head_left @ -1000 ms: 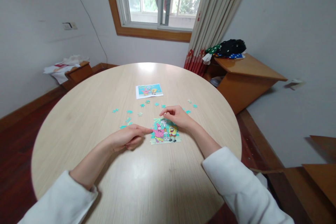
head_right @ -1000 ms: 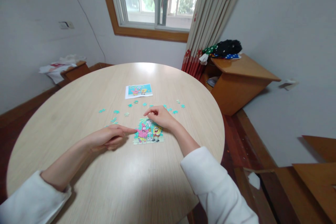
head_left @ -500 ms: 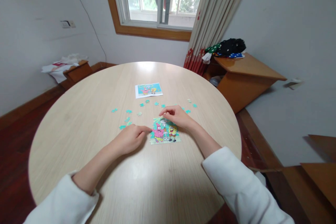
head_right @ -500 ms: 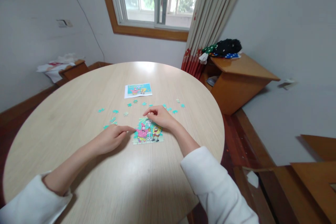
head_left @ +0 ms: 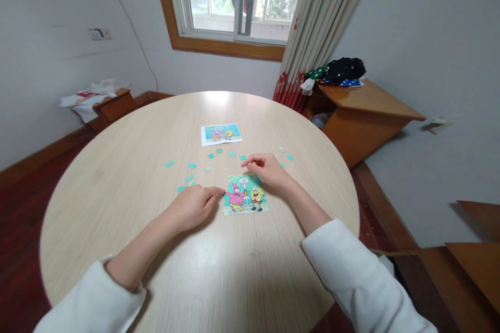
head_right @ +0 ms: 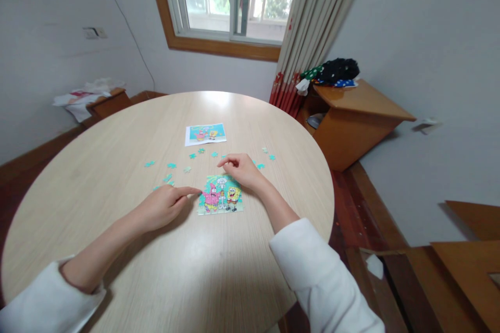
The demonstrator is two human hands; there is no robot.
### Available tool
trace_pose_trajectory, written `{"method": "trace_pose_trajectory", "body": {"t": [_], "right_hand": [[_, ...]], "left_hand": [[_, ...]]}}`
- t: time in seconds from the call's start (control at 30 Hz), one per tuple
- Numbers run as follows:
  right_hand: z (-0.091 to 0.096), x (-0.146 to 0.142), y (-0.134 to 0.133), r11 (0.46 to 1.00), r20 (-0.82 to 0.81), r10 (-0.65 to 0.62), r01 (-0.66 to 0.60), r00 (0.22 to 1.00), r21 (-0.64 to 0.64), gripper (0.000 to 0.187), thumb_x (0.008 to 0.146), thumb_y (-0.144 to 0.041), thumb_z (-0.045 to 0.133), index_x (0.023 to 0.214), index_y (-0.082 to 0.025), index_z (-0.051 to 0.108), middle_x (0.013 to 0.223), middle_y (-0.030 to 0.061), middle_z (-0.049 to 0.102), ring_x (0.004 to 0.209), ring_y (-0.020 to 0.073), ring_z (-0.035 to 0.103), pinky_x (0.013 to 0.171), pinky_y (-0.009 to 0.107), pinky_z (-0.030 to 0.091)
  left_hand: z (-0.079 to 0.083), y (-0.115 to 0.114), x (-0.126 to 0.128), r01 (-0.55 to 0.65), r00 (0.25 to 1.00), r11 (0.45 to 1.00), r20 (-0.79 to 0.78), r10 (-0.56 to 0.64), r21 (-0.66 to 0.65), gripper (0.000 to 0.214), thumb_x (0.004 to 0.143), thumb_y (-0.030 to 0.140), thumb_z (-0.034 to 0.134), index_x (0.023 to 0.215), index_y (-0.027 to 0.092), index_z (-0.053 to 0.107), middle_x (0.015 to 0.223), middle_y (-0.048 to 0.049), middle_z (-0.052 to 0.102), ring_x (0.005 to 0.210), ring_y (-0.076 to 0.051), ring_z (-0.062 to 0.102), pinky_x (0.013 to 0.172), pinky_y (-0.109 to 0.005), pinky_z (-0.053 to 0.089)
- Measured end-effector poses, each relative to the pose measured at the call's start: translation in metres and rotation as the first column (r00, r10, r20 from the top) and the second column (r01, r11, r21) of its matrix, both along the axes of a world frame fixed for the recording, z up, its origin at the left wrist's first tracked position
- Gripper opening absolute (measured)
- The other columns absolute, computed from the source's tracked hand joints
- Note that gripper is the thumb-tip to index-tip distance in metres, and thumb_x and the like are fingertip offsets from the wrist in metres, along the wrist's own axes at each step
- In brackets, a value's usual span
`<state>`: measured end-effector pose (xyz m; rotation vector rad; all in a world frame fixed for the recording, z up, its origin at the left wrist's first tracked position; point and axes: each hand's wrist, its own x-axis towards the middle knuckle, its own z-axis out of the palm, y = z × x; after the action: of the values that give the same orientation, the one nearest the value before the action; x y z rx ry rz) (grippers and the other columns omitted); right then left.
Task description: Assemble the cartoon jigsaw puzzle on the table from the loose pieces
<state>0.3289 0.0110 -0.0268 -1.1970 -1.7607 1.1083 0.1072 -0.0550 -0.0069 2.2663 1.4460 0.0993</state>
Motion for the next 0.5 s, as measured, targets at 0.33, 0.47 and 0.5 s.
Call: {"method": "trace_pose_trajectory", "body": {"t": [0.33, 0.47, 0.5], "right_hand": [[0.003, 0.017, 0.014, 0.954, -0.139, -0.278, 0.291, 0.950, 0.078, 0.021, 0.066, -0.026, 0.051, 0.073, -0.015, 0.067, 0.052, -0.0046, 0.043, 0.050, 0.0081, 0.031, 0.049, 0.025, 0.023], [0.004, 0.034, 0.025, 0.874, -0.244, -0.464, 0.485, 0.852, 0.031, 0.026, 0.065, -0.027, 0.051, 0.079, -0.015, 0.068, 0.046, -0.0082, 0.031, 0.045, 0.0076, 0.024, 0.046, 0.024, 0.018], [0.003, 0.037, 0.027, 0.850, -0.268, -0.500, 0.526, 0.823, 0.030, 0.026, 0.064, -0.027, 0.050, 0.080, -0.015, 0.067, 0.046, -0.0084, 0.031, 0.045, 0.0076, 0.023, 0.045, 0.024, 0.017]], "left_hand": [[-0.002, -0.001, 0.001, 0.048, 0.998, 0.999, -0.030, -0.047, 0.011, 0.044, 0.087, 0.021, 0.033, 0.116, 0.019, 0.067, 0.114, -0.0085, 0.070, 0.097, -0.024, 0.067, 0.083, -0.034, 0.048], [-0.004, -0.002, 0.003, 0.006, 0.999, 0.999, -0.038, -0.005, 0.039, 0.046, 0.088, 0.021, 0.031, 0.117, 0.020, 0.066, 0.101, -0.0087, 0.074, 0.087, -0.023, 0.068, 0.078, -0.034, 0.048], [-0.004, -0.002, 0.003, 0.001, 0.999, 0.999, -0.036, 0.001, 0.045, 0.046, 0.088, 0.022, 0.031, 0.118, 0.020, 0.066, 0.096, -0.0085, 0.075, 0.082, -0.022, 0.069, 0.076, -0.033, 0.048]]}}
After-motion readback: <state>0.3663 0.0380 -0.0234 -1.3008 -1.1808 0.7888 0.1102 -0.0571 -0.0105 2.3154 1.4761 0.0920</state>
